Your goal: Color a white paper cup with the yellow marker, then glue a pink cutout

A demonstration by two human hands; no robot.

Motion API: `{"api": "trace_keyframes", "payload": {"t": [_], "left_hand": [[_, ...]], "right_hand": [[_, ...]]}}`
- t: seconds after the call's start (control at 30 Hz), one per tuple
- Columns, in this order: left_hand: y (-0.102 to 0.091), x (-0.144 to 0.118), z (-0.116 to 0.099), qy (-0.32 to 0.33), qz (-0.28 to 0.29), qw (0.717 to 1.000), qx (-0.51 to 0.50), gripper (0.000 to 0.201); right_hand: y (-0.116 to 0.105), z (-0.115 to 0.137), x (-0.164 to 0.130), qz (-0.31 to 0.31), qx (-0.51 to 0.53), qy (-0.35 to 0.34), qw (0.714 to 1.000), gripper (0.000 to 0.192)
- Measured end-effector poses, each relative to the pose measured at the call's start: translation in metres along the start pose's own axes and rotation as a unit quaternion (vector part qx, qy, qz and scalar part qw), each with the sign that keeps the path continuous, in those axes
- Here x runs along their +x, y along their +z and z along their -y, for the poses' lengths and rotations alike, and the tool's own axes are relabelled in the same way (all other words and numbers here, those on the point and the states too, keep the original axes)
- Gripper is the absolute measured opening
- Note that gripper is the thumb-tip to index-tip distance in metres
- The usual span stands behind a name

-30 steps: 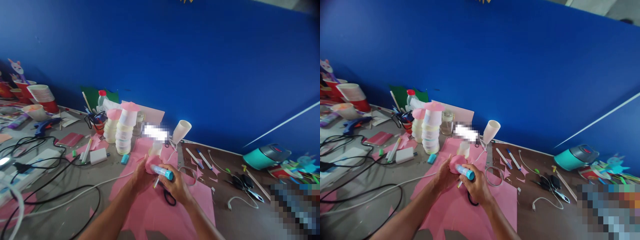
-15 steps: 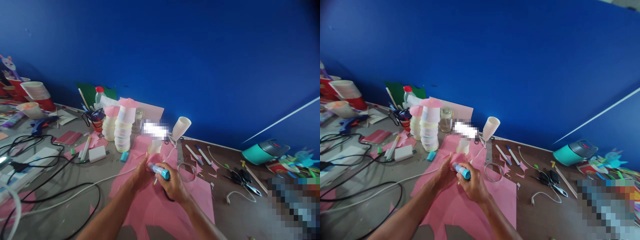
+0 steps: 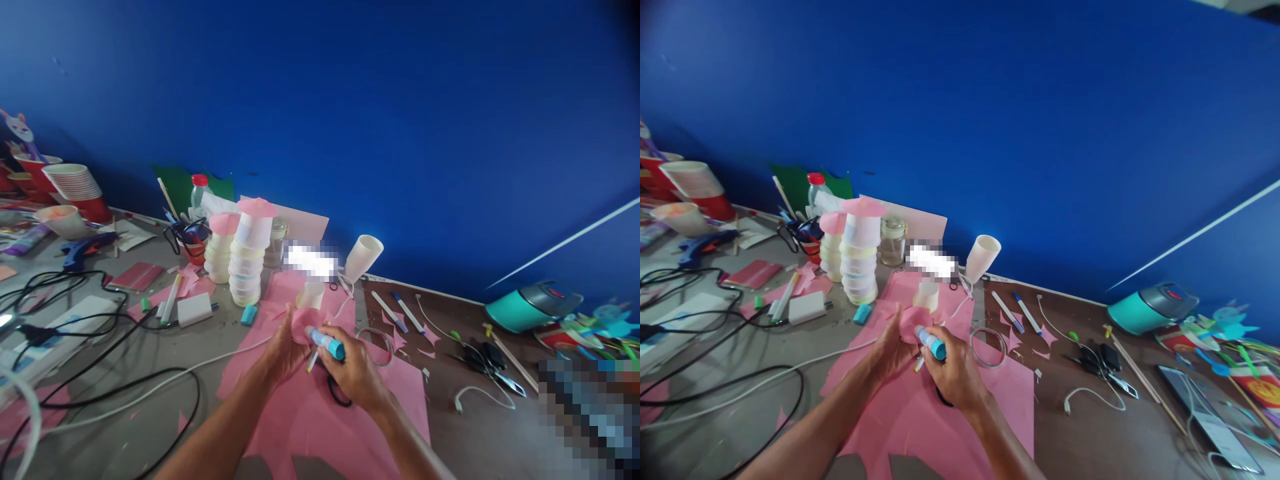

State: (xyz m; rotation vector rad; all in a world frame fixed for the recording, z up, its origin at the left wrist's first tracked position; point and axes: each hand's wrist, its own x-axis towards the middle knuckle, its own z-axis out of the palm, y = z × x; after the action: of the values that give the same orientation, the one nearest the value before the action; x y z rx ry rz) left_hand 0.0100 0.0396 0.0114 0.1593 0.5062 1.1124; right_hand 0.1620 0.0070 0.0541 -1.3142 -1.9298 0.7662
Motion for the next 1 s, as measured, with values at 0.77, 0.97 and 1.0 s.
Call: {"api": "trace_keyframes", "payload": {"t": [0.77,0.97,1.0], "left_hand": [[-0.006,0.0,0.002,0.019,0.087,0.995,0.043,0.036],[-0.008,0.004,0.001,0.049,0.077,0.994,0.066,0.037],[-0.009,0.005,0.001,0.053,0.068,0.994,0.068,0.037]], "right_hand": [[0.006,0.002,-0.001,0.008,0.036,0.01,0.999,0.029],[0.001,0.005,-0.001,-0.013,0.063,0.023,0.998,0.029],[0.001,0.005,0.0,-0.013,0.07,0.022,0.997,0.03]]}}
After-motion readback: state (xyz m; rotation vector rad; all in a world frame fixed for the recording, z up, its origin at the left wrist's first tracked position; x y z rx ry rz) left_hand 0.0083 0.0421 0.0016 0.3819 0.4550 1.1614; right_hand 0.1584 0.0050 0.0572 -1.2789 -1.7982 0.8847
